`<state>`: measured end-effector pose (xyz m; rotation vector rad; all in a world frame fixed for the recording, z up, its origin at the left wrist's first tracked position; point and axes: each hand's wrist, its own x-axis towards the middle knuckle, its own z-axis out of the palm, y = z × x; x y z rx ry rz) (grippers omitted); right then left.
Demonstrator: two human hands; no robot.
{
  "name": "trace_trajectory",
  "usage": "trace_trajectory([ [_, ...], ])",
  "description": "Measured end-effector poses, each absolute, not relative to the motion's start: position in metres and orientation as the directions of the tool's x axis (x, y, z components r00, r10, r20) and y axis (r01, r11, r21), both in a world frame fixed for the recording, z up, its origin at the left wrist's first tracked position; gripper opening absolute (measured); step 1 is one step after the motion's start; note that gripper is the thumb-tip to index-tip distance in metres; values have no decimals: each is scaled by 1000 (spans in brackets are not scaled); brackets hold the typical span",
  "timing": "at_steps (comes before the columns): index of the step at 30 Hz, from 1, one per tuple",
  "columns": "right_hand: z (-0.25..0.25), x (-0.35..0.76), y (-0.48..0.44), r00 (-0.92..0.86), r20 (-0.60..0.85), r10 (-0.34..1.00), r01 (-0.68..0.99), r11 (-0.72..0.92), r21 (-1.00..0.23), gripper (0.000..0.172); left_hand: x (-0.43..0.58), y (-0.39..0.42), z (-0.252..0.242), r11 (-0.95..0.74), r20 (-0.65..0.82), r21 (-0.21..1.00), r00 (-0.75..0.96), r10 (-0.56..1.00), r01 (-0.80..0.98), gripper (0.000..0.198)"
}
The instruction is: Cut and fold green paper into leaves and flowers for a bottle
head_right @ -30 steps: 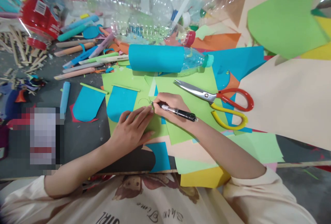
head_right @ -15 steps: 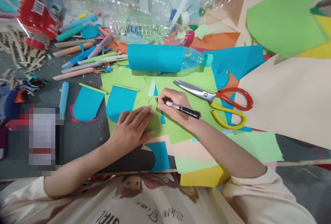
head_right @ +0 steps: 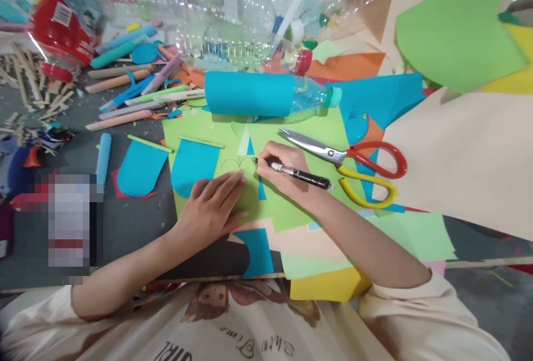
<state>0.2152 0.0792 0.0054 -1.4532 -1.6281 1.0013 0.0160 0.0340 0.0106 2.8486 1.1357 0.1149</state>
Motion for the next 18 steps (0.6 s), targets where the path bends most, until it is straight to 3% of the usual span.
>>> trace_trajectory([
  [18,-1,222,80,-137,13,990,401,67,-914,16,16,34,10,-728,43,79,727,685,681,42],
])
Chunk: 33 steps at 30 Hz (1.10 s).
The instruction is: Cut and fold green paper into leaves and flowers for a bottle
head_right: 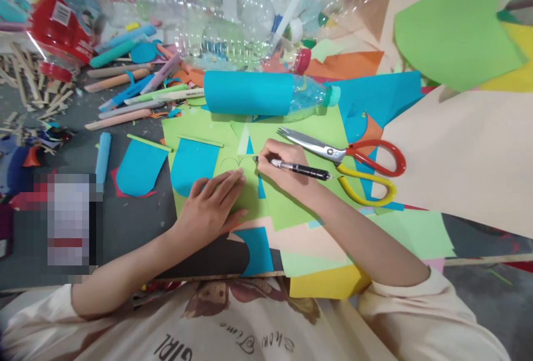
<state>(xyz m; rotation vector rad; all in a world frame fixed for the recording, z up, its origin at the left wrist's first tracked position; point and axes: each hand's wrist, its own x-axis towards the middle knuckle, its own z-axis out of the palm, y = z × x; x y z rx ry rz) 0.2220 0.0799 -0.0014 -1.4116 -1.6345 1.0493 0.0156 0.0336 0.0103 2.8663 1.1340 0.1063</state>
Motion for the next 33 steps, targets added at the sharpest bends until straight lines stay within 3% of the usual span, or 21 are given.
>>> trace_trajectory([
  [6,5,225,83,-116,-58,992,413,-5,-911,19,15,34,10,-734,94,59,729,678,676,41],
  [24,6,228,86,-131,-130,983,412,-65,-909,18,15,34,10,-732,62,65,729,682,679,42],
  [33,6,230,87,-184,-116,976,418,-30,-908,17,15,35,10,-731,41,89,731,682,677,42],
])
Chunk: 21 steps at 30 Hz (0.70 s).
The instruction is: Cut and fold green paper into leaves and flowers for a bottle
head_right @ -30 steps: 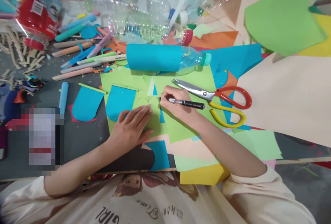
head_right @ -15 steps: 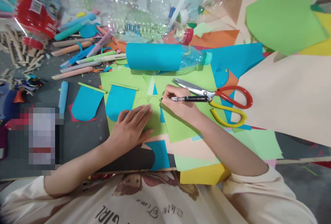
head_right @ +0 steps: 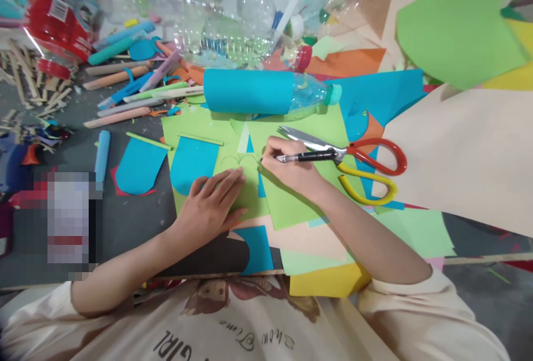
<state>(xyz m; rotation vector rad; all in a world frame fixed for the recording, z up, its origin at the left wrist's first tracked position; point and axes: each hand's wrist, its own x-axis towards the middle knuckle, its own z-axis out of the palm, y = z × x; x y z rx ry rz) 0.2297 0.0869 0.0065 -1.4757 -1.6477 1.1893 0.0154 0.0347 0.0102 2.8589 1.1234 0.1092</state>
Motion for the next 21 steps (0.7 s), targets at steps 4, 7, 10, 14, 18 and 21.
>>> trace_trajectory([
  [4,8,231,88,-169,-124,978,404,-46,-913,18,15,34,9,-731,53,74,729,682,679,42],
  [7,6,233,88,-139,-131,982,277,-88,-957,19,14,34,8,-732,68,73,729,681,677,42],
  [10,0,234,86,-81,-86,993,148,-74,-986,17,14,34,6,-733,99,81,726,680,675,42],
  [14,-8,232,85,-123,103,987,317,138,-939,20,13,35,3,-739,173,111,719,673,665,39],
  [18,-11,230,87,-336,218,916,568,381,-729,15,12,37,1,-745,252,144,705,664,651,37],
  [21,-8,229,88,-395,220,892,563,424,-710,17,11,38,0,-751,283,174,698,658,637,36],
])
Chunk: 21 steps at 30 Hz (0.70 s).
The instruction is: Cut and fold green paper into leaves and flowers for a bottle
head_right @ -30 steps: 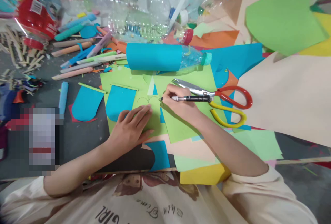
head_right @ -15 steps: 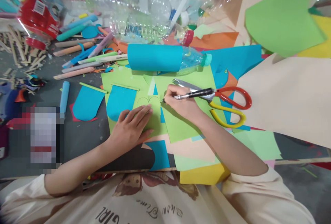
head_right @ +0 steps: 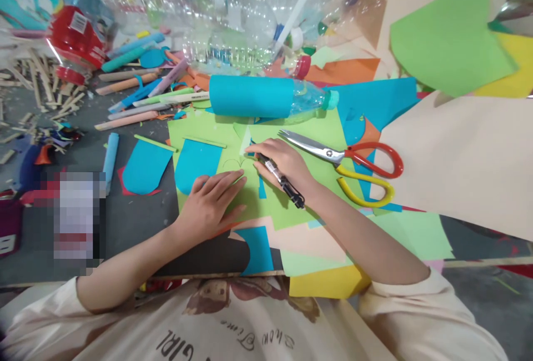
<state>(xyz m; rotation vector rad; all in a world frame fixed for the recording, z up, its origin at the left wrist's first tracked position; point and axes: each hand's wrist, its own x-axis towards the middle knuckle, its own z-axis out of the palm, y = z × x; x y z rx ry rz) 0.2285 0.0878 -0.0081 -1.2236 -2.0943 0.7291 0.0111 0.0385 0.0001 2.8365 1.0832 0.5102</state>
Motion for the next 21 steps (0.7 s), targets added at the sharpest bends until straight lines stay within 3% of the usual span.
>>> trace_trajectory([
  [4,-2,229,88,-339,159,927,468,313,-826,15,7,44,-1,-724,282,319,668,688,611,29],
  [9,2,230,87,-202,41,979,113,65,-991,19,0,58,1,-539,320,704,472,822,462,18],
  [11,5,228,85,-186,19,982,0,19,-1000,21,2,62,5,-345,215,881,377,901,323,23],
  [13,10,223,82,-151,11,989,-41,5,-999,21,9,65,11,-85,6,978,377,926,193,34],
  [15,15,217,78,-121,23,992,-37,18,-999,21,19,67,16,102,-157,984,444,882,146,41],
  [17,18,215,75,-118,51,992,16,53,-998,19,28,69,19,181,-242,969,478,844,170,44],
  [21,17,227,74,-185,172,968,342,228,-912,23,33,73,17,317,-354,935,394,848,158,50],
])
